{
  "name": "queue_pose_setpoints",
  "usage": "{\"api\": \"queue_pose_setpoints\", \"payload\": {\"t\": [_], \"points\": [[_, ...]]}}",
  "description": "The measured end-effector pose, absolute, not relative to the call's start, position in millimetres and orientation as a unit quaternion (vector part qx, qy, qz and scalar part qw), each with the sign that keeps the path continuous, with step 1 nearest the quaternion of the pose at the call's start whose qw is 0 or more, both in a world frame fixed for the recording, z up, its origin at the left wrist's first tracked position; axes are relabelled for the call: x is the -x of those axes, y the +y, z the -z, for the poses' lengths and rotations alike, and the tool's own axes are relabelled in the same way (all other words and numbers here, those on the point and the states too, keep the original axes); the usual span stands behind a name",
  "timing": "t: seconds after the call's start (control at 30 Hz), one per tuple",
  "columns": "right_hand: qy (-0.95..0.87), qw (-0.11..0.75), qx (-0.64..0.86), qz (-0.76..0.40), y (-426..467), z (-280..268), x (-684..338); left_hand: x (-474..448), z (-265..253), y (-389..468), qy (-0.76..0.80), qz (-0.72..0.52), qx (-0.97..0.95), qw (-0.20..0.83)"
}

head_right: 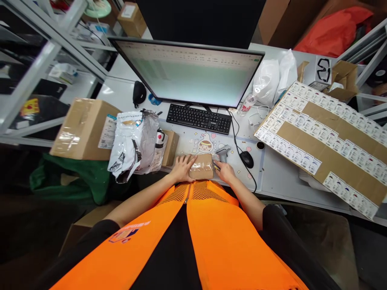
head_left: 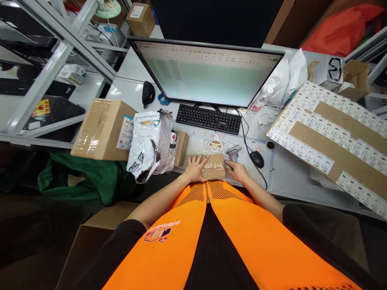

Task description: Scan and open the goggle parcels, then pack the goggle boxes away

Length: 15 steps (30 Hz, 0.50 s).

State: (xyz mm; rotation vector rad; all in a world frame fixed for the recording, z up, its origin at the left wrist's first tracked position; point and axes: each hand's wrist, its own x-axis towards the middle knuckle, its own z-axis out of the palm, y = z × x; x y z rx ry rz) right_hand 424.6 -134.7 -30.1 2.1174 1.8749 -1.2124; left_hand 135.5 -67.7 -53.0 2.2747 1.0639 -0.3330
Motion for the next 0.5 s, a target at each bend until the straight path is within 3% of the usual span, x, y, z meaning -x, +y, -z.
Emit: {"api": "queue_pose_setpoints", "payload": {"t": [0.4,0.5], "points": [[0.530,-0.122,-0.662,0.516,-203.0,24.0,-419.0,-136.9,35.5,-70.9,0.429,0.148,-0.832,0.319],[0.482,-0.183,-0.709,0.480,-225.2,46.1,-424.5,-136.1,20.3,-85.7,0.484,0.171,-0.782,0.353]]}}
